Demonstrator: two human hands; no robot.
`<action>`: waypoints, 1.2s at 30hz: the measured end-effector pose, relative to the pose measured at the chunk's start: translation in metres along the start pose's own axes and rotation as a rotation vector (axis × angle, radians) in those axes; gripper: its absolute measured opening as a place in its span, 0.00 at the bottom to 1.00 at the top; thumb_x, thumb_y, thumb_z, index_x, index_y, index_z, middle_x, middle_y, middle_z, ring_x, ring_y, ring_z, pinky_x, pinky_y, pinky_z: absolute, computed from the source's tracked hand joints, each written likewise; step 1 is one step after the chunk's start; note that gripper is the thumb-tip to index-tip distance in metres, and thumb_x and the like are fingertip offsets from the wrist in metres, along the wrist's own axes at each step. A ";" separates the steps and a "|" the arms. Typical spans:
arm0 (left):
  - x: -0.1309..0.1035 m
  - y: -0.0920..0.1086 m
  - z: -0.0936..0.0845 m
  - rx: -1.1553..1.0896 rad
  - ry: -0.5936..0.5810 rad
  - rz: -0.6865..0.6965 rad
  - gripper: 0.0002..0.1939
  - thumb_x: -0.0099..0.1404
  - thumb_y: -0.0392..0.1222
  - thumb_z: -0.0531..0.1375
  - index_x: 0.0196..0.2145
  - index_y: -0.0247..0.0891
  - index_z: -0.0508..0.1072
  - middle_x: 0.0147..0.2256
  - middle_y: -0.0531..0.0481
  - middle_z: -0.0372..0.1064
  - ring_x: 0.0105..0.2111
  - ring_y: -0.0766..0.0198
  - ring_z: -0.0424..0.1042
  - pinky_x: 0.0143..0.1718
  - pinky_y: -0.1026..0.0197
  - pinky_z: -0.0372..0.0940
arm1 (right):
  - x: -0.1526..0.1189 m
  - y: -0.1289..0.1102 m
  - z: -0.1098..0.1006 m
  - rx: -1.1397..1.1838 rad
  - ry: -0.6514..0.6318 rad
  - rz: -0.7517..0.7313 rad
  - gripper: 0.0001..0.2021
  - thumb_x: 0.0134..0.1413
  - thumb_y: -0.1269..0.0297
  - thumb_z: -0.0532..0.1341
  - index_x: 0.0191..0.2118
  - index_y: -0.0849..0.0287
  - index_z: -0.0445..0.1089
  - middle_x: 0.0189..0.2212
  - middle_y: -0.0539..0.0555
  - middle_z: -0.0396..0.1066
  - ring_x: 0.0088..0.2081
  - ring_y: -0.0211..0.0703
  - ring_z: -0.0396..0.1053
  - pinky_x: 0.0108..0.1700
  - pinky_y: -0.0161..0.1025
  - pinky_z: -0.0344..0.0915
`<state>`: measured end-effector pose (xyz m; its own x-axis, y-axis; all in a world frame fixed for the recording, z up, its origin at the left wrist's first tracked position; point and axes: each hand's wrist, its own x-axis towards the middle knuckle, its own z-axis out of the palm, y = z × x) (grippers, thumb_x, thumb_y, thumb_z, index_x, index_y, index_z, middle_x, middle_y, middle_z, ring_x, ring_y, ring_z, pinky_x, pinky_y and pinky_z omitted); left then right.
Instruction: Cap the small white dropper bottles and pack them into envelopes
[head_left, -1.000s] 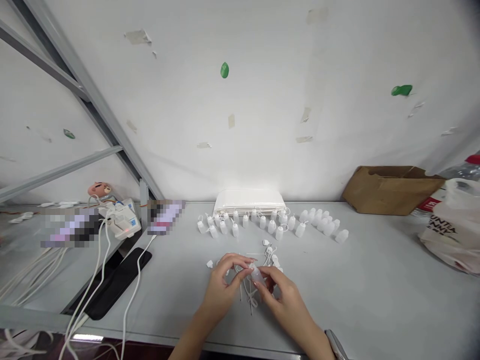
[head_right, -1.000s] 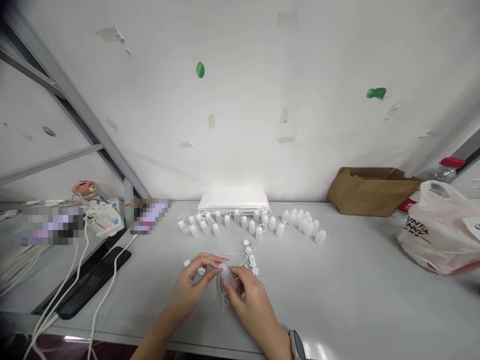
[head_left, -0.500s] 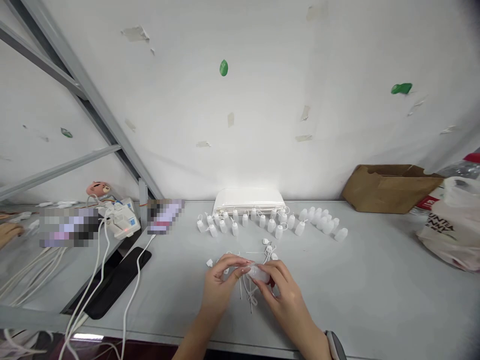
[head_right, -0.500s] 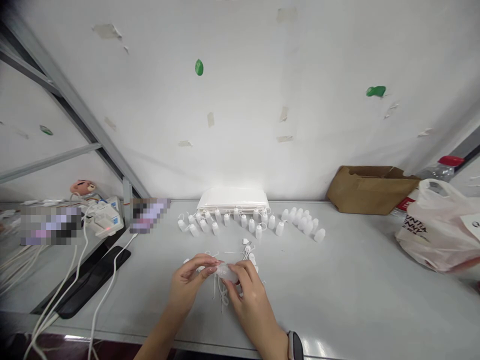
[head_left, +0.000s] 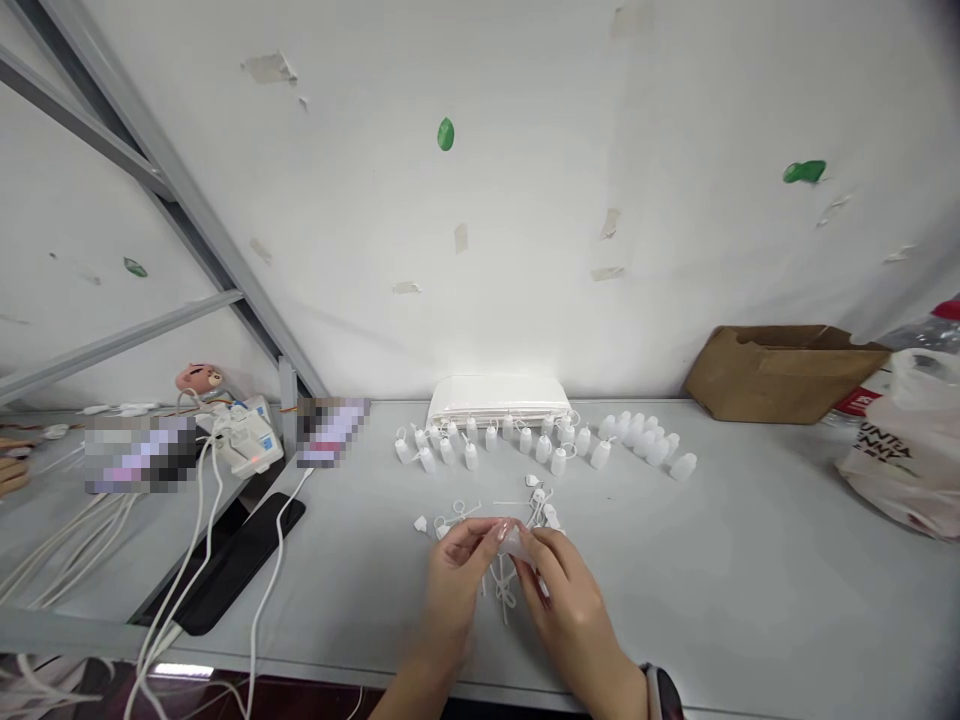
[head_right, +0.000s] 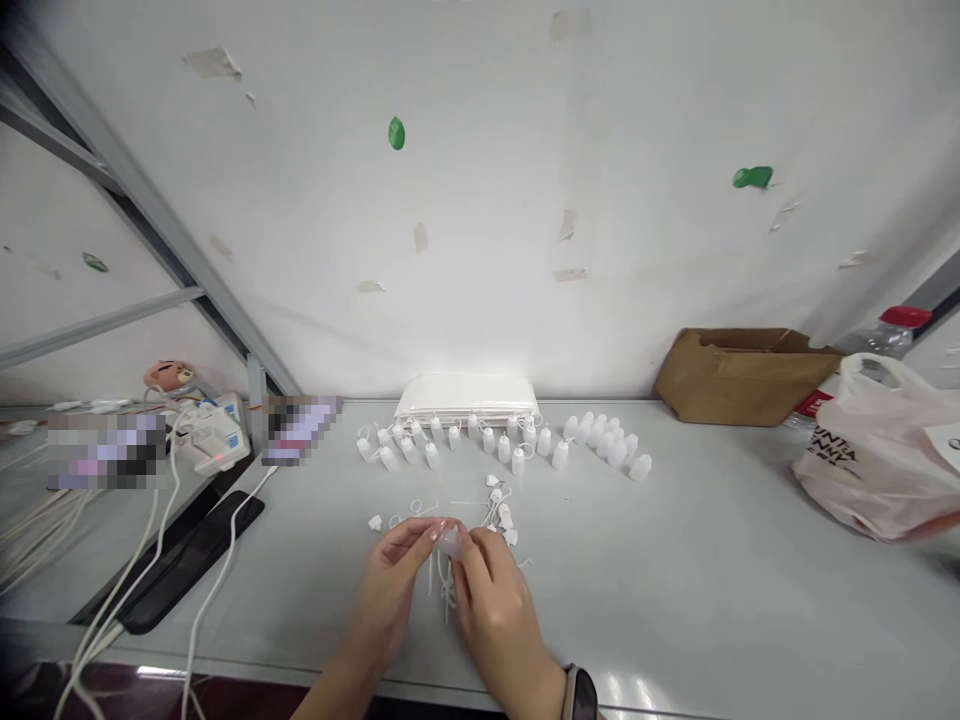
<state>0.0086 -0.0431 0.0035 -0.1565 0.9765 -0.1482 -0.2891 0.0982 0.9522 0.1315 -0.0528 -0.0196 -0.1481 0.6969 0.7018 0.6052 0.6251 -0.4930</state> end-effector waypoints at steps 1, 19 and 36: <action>0.000 -0.002 0.001 -0.026 0.012 -0.018 0.10 0.50 0.46 0.66 0.28 0.38 0.78 0.32 0.47 0.78 0.38 0.57 0.74 0.44 0.55 0.66 | 0.001 -0.001 0.001 0.002 0.001 0.009 0.14 0.60 0.74 0.51 0.49 0.58 0.66 0.33 0.58 0.69 0.34 0.44 0.69 0.34 0.39 0.71; -0.006 0.014 -0.009 0.179 0.011 0.239 0.12 0.54 0.49 0.63 0.34 0.41 0.77 0.41 0.45 0.74 0.46 0.53 0.69 0.45 0.55 0.64 | 0.022 -0.011 -0.015 0.594 -0.160 0.517 0.10 0.51 0.58 0.62 0.36 0.57 0.73 0.29 0.53 0.71 0.29 0.41 0.68 0.30 0.35 0.68; -0.017 0.016 -0.008 0.372 0.226 0.403 0.11 0.52 0.47 0.65 0.28 0.40 0.70 0.40 0.46 0.65 0.47 0.53 0.65 0.41 0.57 0.62 | 0.010 -0.005 -0.011 0.200 0.051 0.032 0.18 0.57 0.76 0.55 0.52 0.55 0.63 0.38 0.58 0.67 0.38 0.45 0.68 0.33 0.39 0.70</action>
<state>-0.0005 -0.0600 0.0190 -0.3945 0.8895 0.2306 0.1793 -0.1717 0.9687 0.1354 -0.0534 -0.0045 -0.0882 0.7018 0.7069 0.4407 0.6639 -0.6041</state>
